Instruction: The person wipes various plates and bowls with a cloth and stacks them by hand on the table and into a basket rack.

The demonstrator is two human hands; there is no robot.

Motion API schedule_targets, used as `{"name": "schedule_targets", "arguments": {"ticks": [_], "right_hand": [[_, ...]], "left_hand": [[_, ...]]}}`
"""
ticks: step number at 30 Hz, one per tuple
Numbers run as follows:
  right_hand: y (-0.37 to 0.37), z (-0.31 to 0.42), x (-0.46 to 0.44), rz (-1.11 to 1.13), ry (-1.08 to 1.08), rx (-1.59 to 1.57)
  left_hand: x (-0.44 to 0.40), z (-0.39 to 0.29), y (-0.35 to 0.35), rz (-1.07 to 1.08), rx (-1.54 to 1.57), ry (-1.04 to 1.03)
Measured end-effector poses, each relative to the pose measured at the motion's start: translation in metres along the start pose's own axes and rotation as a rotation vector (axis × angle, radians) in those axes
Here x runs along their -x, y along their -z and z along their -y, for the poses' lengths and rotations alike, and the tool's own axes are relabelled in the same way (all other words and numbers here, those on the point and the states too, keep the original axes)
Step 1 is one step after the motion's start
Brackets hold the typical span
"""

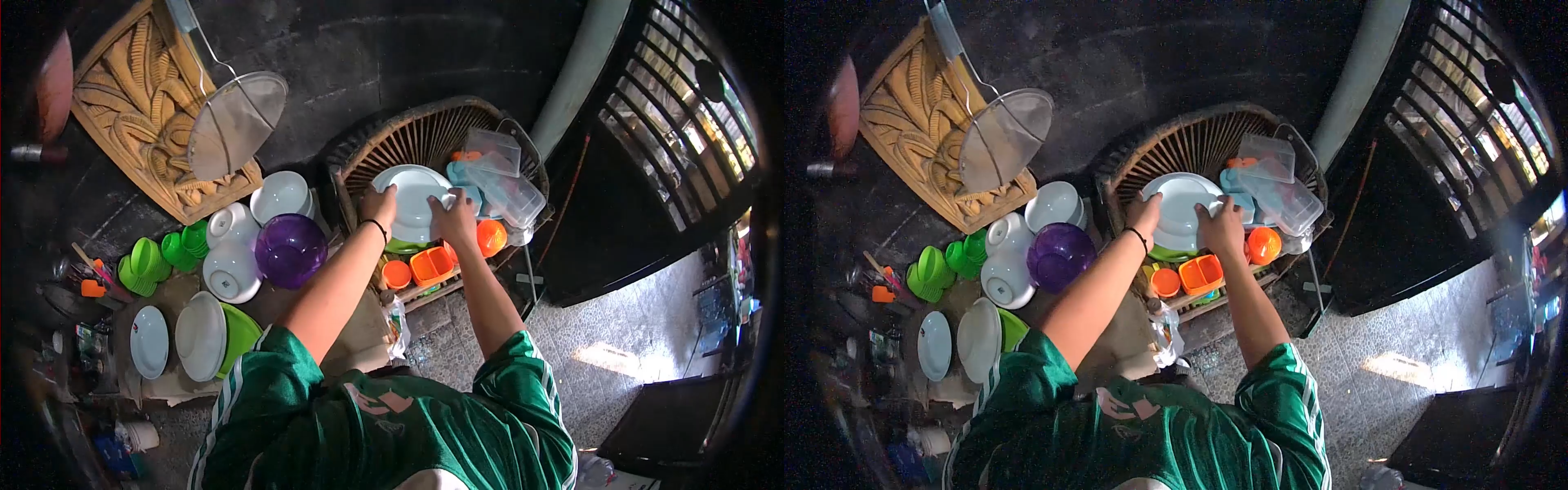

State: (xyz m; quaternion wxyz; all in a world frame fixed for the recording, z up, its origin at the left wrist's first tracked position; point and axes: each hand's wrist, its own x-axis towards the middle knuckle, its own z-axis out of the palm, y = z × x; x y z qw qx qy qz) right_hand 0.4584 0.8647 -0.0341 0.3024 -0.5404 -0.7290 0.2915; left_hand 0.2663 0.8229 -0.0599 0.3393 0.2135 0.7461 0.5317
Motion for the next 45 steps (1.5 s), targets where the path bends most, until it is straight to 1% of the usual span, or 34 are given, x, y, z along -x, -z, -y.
{"name": "schedule_targets", "arguments": {"ticks": [2, 3, 5, 8, 9, 10, 11, 12, 13, 14, 15, 18, 19, 21, 22, 24, 27, 29, 30, 31, 32, 34, 35, 36, 38, 39, 40, 42, 43, 45], "right_hand": [[-0.012, -0.001, -0.006, 0.097, 0.015, 0.015], [-0.018, 0.0, -0.005, 0.107, 0.011, 0.011], [-0.025, 0.003, -0.006, 0.206, 0.035, 0.08], [-0.026, 0.004, -0.006, 0.245, 0.086, 0.162], [-0.02, 0.011, -0.006, 0.304, 0.114, 0.219], [-0.022, 0.011, -0.007, 0.313, 0.115, 0.221], [-0.023, 0.011, -0.007, 0.325, 0.115, 0.25], [-0.025, 0.01, -0.008, 0.334, 0.114, 0.278], [-0.03, 0.008, -0.011, 0.337, 0.111, 0.278], [-0.036, 0.005, -0.013, 0.341, 0.084, 0.288], [-0.04, 0.005, -0.014, 0.344, 0.056, 0.296], [-0.048, 0.006, -0.018, 0.37, 0.015, 0.361], [-0.054, 0.002, -0.017, 0.374, 0.014, 0.361], [-0.063, 0.002, -0.013, 0.289, 0.133, 0.437], [-0.06, 0.007, -0.01, 0.292, 0.134, 0.436], [-0.05, 0.017, -0.004, 0.309, 0.061, 0.428], [-0.045, 0.017, -0.007, 0.335, 0.06, 0.401], [-0.048, 0.008, -0.016, 0.327, 0.087, 0.392], [-0.048, 0.003, -0.019, 0.33, 0.111, 0.385], [-0.037, 0.006, -0.016, 0.33, 0.181, 0.351], [-0.032, 0.006, -0.016, 0.332, 0.182, 0.345], [-0.025, 0.002, -0.012, 0.291, 0.197, 0.315], [-0.019, 0.004, -0.011, 0.292, 0.294, 0.312], [-0.02, 0.001, -0.008, 0.213, 0.297, 0.279], [-0.014, 0.001, -0.001, 0.123, 0.401, 0.255], [-0.007, 0.007, 0.005, 0.083, 0.393, 0.172], [0.0, 0.016, 0.014, 0.052, 0.39, 0.084], [0.011, 0.032, 0.034, -0.012, 0.44, -0.077], [0.011, 0.034, 0.046, -0.078, 0.501, -0.114], [0.009, 0.04, 0.072, -0.166, 0.585, -0.198]], "left_hand": [[0.018, -0.013, -0.003, -0.188, 0.016, 0.005], [0.007, -0.003, 0.0, -0.147, 0.045, -0.055], [-0.005, 0.007, -0.001, -0.159, 0.005, -0.036], [-0.014, 0.013, -0.003, -0.138, -0.023, 0.002], [-0.009, 0.01, -0.002, -0.114, -0.11, -0.011], [-0.004, 0.007, -0.002, -0.087, -0.197, -0.023], [-0.019, 0.022, -0.007, -0.106, -0.294, -0.058], [-0.023, 0.025, -0.007, -0.107, -0.295, -0.053], [-0.028, 0.028, -0.007, -0.063, -0.421, -0.072], [-0.03, 0.032, -0.008, -0.017, -0.548, -0.09], [-0.022, 0.026, -0.009, -0.029, -0.57, -0.079], [-0.022, 0.024, -0.01, -0.023, -0.489, -0.118], [-0.022, 0.021, -0.009, 0.01, -0.464, -0.064], [-0.02, 0.017, -0.011, -0.017, -0.509, -0.036], [-0.019, 0.016, -0.012, -0.043, -0.552, -0.01], [-0.024, 0.016, -0.01, -0.012, -0.545, 0.024], [-0.027, 0.021, -0.012, 0.015, -0.532, 0.012], [-0.007, 0.011, -0.015, -0.137, -0.476, -0.071], [0.004, 0.005, -0.017, -0.202, -0.479, -0.169], [0.018, -0.005, -0.018, -0.22, -0.414, -0.28], [0.036, -0.015, -0.016, -0.234, -0.353, -0.386], [0.074, -0.036, 0.003, -0.144, -0.243, -0.59], [0.096, -0.043, 0.015, -0.026, -0.132, -0.668], [0.121, -0.05, 0.027, 0.09, -0.019, -0.743], [0.181, -0.064, 0.063, 0.396, 0.241, -0.662], [0.207, -0.066, 0.083, 0.431, 0.286, -0.659], [0.226, -0.06, 0.105, 0.455, 0.33, -0.657], [0.251, -0.035, 0.156, 0.435, 0.358, -0.761], [0.27, -0.034, 0.181, 0.36, 0.422, -0.762], [0.288, -0.014, 0.236, 0.096, 0.331, -0.833]]}}
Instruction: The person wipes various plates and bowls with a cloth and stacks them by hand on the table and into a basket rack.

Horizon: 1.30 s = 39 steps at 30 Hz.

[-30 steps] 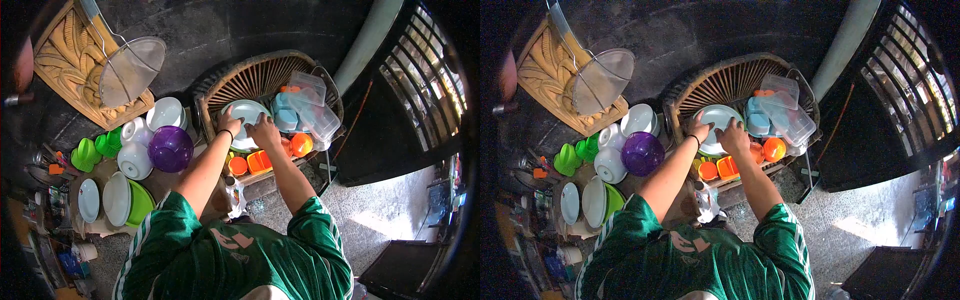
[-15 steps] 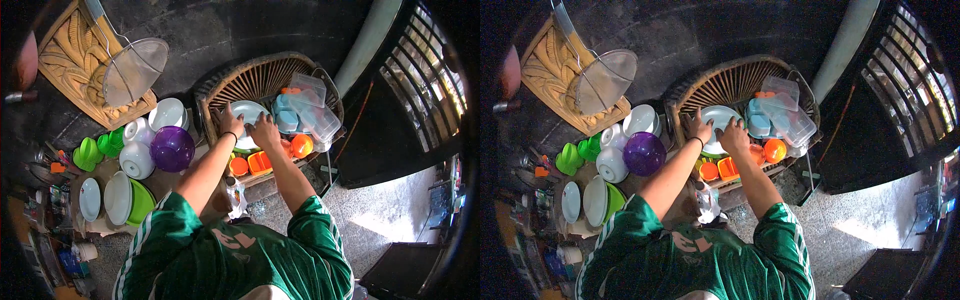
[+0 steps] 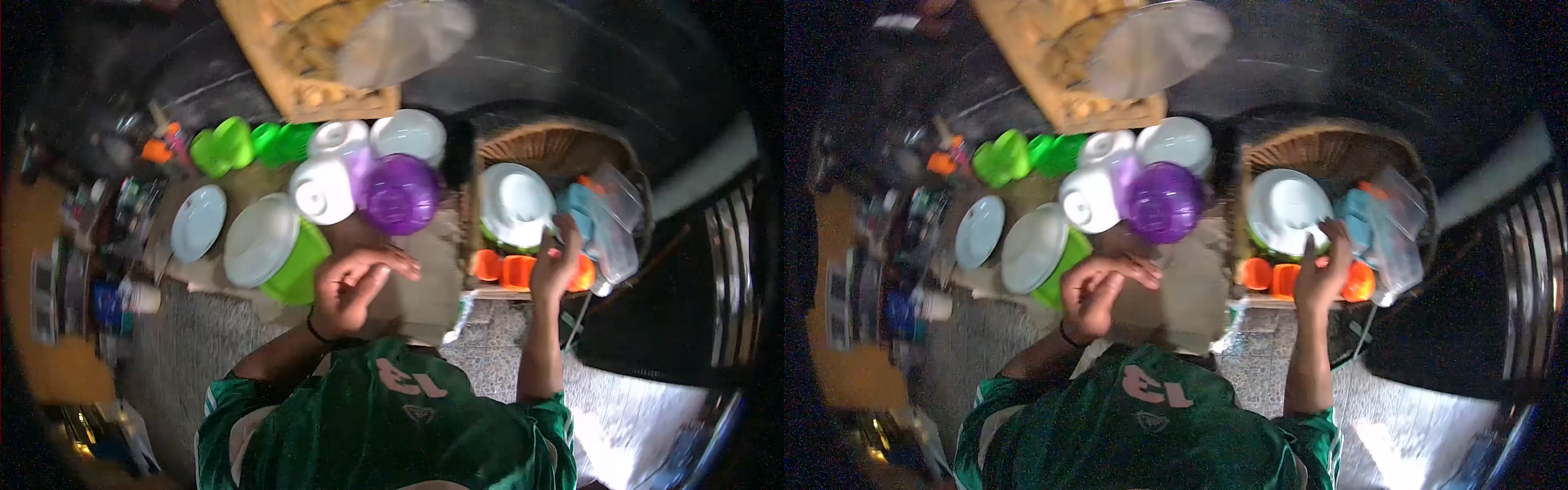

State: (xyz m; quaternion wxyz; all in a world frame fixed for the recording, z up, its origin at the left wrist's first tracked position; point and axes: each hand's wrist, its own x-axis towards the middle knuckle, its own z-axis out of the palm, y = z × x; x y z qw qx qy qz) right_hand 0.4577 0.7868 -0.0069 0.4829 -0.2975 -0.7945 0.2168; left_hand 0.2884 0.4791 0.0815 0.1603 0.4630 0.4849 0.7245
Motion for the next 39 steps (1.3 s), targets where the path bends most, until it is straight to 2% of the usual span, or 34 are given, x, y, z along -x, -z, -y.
{"name": "schedule_targets", "arguments": {"ticks": [4, 6, 8, 9, 11, 12, 13, 15, 17, 19, 21, 23, 24, 26, 27, 29, 30, 31, 33, 34, 35, 38, 39], "right_hand": [[-0.012, 0.054, 0.041, -0.043, 0.173, -0.013], [-0.029, 0.1, 0.054, -0.011, 0.2, -0.177], [-0.049, 0.139, 0.067, 0.047, 0.23, -0.298], [-0.062, 0.155, 0.073, 0.05, 0.276, -0.326], [-0.087, 0.196, 0.084, 0.082, 0.261, -0.468], [-0.094, 0.214, 0.088, 0.124, 0.265, -0.462], [-0.103, 0.229, 0.095, 0.151, 0.259, -0.46], [-0.118, 0.256, 0.106, 0.22, 0.275, -0.494], [-0.132, 0.277, 0.118, 0.248, 0.281, -0.51], [-0.147, 0.292, 0.132, 0.248, 0.256, -0.569], [-0.156, 0.305, 0.146, 0.253, 0.239, -0.551], [-0.162, 0.315, 0.158, 0.265, 0.211, -0.556], [-0.164, 0.324, 0.163, 0.264, 0.176, -0.599], [-0.163, 0.331, 0.169, 0.292, 0.206, -0.568], [-0.163, 0.334, 0.17, 0.324, 0.239, -0.544], [-0.165, 0.335, 0.174, 0.268, 0.215, -0.545], [-0.164, 0.335, 0.176, 0.268, 0.18, -0.564], [-0.163, 0.336, 0.179, 0.268, 0.143, -0.582], [-0.159, 0.34, 0.186, 0.293, 0.062, -0.62], [-0.158, 0.342, 0.189, 0.327, -0.015, -0.67], [-0.157, 0.346, 0.191, 0.316, -0.017, -0.665], [-0.152, 0.353, 0.194, 0.484, -0.031, -0.746], [-0.145, 0.364, 0.192, 0.516, -0.126, -0.723]], "left_hand": [[0.067, -0.015, 0.113, -0.384, -0.34, -0.08], [0.095, -0.024, 0.167, -0.488, -0.397, -0.066], [0.116, -0.035, 0.22, -0.61, -0.635, 0.182], [0.125, -0.04, 0.244, -0.617, -0.625, 0.18], [0.144, -0.047, 0.292, -0.461, -1.179, 0.132], [0.154, -0.052, 0.312, -0.432, -1.316, 0.141], [0.165, -0.054, 0.328, -0.446, -1.309, 0.146], [0.179, -0.054, 0.361, -0.376, -1.642, 0.398], [0.199, -0.048, 0.4, -0.392, -1.608, 0.391], [0.208, -0.05, 0.427, -0.178, -1.694, 0.503], [0.216, -0.048, 0.442, -0.197, -1.651, 0.525], [0.22, -0.045, 0.461, -0.209, -1.626, 0.284], [0.221, -0.046, 0.466, -0.2, -1.617, 0.281], [0.219, -0.05, 0.477, -0.348, -1.471, -0.006], [0.218, -0.054, 0.475, -0.342, -1.463, -0.015], [0.213, -0.071, 0.458, -0.798, -1.067, 0.148], [0.203, -0.089, 0.449, -0.872, -1.049, 0.303], [0.19, -0.103, 0.437, -0.859, -1.042, 0.3], [0.171, -0.118, 0.415, -0.846, -0.146, -0.031], [0.17, -0.117, 0.411, -0.798, -0.008, -0.014], [0.167, -0.116, 0.399, -0.787, -0.004, -0.013], [0.157, -0.105, 0.343, -0.707, 0.29, 0.218], [0.157, -0.093, 0.328, -0.648, 0.346, 0.303]]}}
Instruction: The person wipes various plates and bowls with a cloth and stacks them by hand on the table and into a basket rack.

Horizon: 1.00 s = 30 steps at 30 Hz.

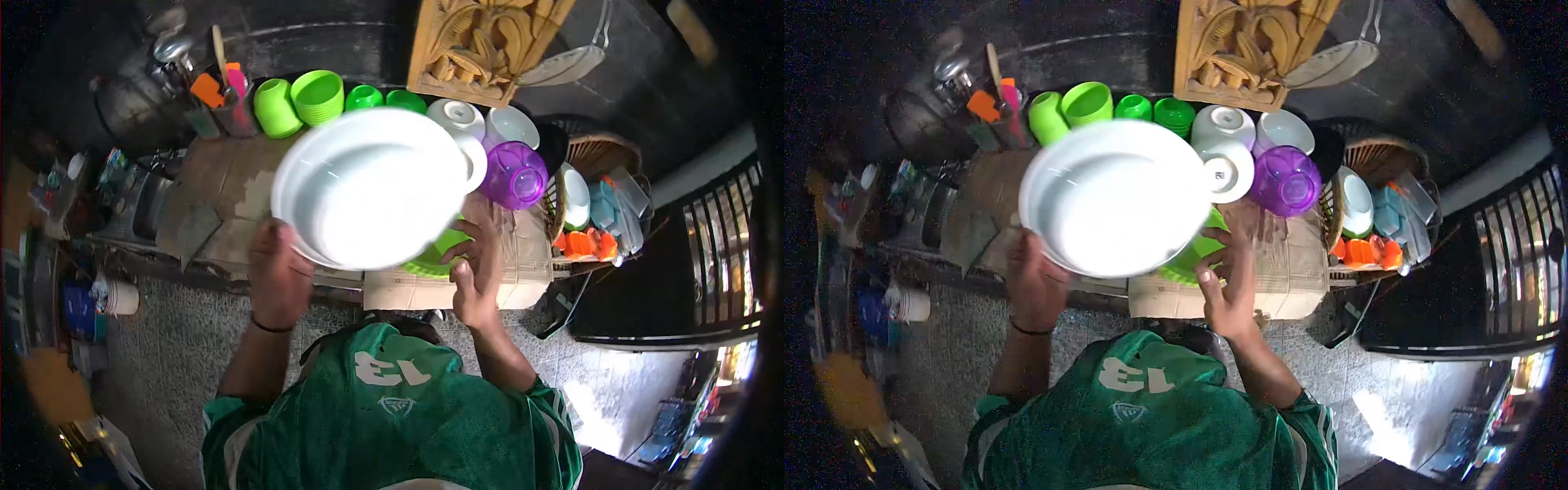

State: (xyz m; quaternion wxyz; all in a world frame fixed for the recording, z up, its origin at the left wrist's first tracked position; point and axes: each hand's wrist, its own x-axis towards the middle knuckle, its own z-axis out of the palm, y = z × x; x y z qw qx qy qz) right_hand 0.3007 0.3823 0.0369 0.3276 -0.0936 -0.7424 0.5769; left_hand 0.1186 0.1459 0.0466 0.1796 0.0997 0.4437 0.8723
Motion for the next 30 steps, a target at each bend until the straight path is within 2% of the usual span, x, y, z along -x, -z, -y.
{"name": "schedule_targets", "arguments": {"ticks": [2, 3, 6, 8, 10, 11, 12, 14, 16, 18, 20, 22, 24, 25, 30], "right_hand": [[0.007, -0.031, 0.008, -0.084, 0.113, 0.395], [0.006, -0.007, 0.001, -0.087, -0.047, -0.012], [0.032, -0.017, 0.002, -0.197, -0.033, -0.107], [0.05, -0.005, 0.011, -0.311, -0.048, -0.043], [0.078, -0.002, 0.02, -0.257, -0.163, 0.347], [0.089, -0.003, 0.021, -0.248, -0.144, 0.529], [0.097, -0.003, 0.022, -0.269, -0.152, 0.535], [0.109, -0.003, 0.027, -0.289, -0.101, 0.683], [0.128, -0.017, 0.034, -0.338, -0.114, 0.636], [0.147, -0.031, 0.039, -0.484, -0.109, 0.343], [0.174, -0.037, 0.041, -0.493, -0.083, 0.364], [0.197, -0.041, 0.042, -0.481, 0.04, 0.416], [0.218, -0.042, 0.041, -0.487, 0.028, 0.405], [0.228, -0.042, 0.04, -0.517, 0.054, 0.36], [0.271, -0.046, 0.036, -0.593, 0.117, 0.312]], "left_hand": [[0.003, 0.037, -0.018, 0.134, 0.23, 0.097], [0.009, 0.034, -0.043, 0.169, 0.22, 0.138], [0.007, 0.056, -0.063, 0.295, 0.192, 0.215], [0.01, 0.065, -0.072, 0.356, 0.152, 0.278], [0.01, 0.077, -0.084, 0.434, 0.062, 0.323], [0.012, 0.084, -0.094, 0.402, 0.008, 0.356], [0.013, 0.095, -0.099, 0.42, 0.006, 0.37], [0.015, 0.121, -0.104, 0.551, -0.192, 0.327], [0.025, 0.127, -0.135, 0.59, -0.232, 0.368], [0.029, 0.13, -0.169, 0.701, -0.302, 0.31], [0.029, 0.147, -0.19, 0.743, -0.339, 0.284], [0.03, 0.162, -0.212, 0.776, -0.376, 0.259], [0.032, 0.177, -0.235, 0.827, -0.379, 0.188], [0.03, 0.186, -0.241, 0.837, -0.482, 0.153], [0.037, 0.209, -0.296, 0.961, -0.448, 0.198]]}}
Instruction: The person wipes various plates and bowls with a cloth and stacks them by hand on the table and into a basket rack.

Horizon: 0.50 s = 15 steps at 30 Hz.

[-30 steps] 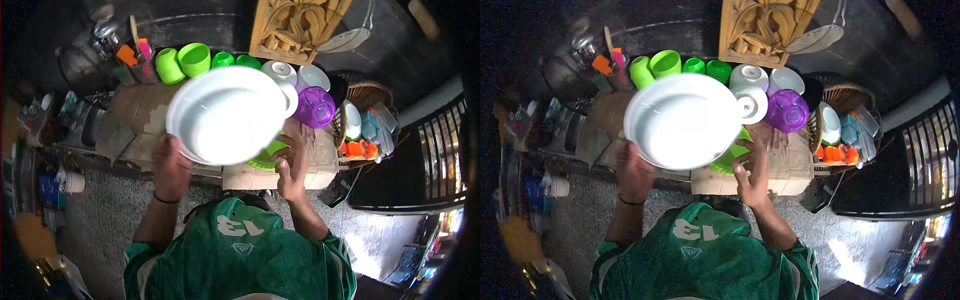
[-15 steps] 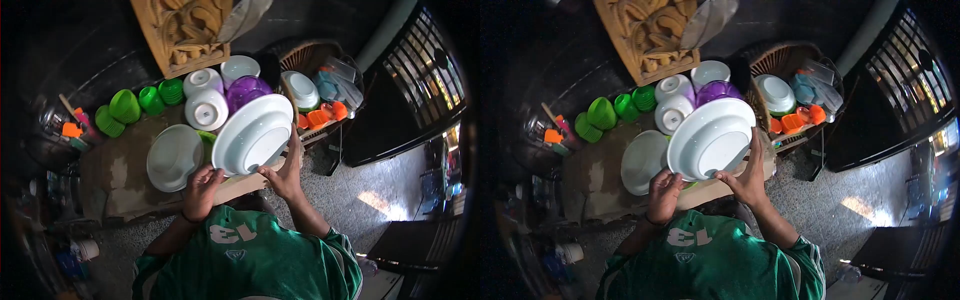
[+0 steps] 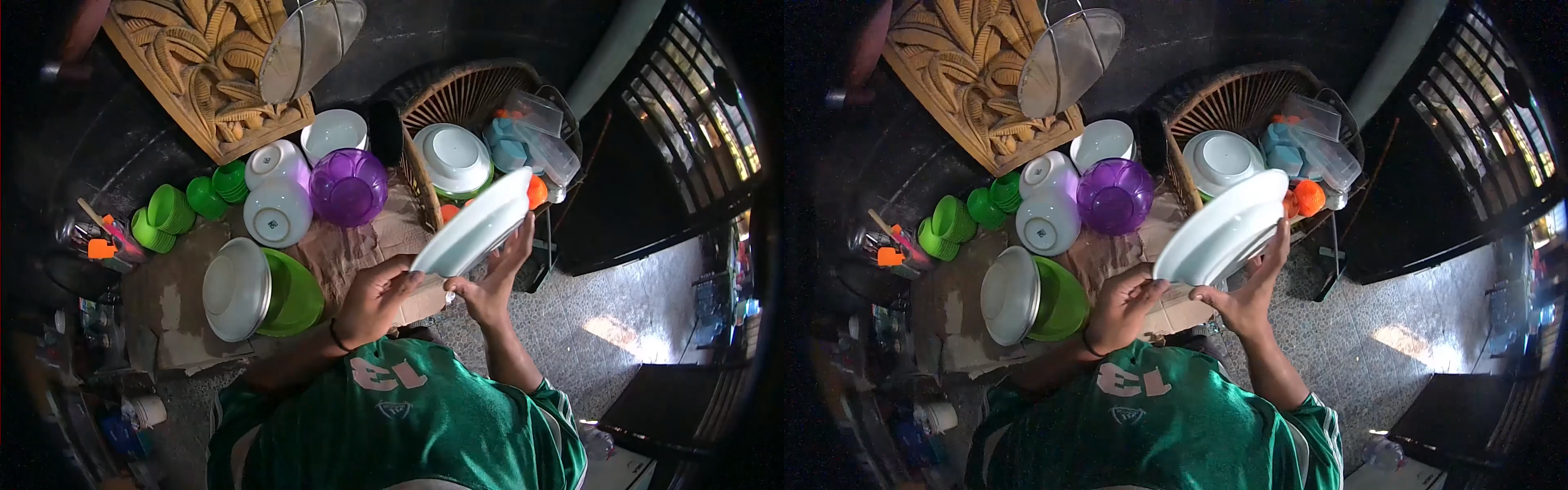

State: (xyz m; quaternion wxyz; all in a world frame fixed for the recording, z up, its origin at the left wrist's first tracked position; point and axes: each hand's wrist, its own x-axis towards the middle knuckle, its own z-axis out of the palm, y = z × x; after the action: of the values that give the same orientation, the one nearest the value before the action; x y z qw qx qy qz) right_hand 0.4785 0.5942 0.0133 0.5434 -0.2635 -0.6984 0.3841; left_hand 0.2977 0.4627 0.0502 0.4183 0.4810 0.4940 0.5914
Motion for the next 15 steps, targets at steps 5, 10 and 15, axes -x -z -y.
{"name": "schedule_targets", "arguments": {"ticks": [5, 10, 15], "right_hand": [[0.02, -0.029, -0.029, -0.024, 0.119, 0.034], [0.034, -0.053, -0.058, -0.122, -0.003, -0.108], [0.067, -0.093, -0.102, -0.12, -0.445, -0.313]], "left_hand": [[-0.034, 0.011, -0.032, 0.007, 0.001, -0.044], [-0.061, 0.01, -0.04, -0.022, -0.141, 0.081], [-0.101, 0.025, -0.047, -0.178, -0.039, 0.054]]}}
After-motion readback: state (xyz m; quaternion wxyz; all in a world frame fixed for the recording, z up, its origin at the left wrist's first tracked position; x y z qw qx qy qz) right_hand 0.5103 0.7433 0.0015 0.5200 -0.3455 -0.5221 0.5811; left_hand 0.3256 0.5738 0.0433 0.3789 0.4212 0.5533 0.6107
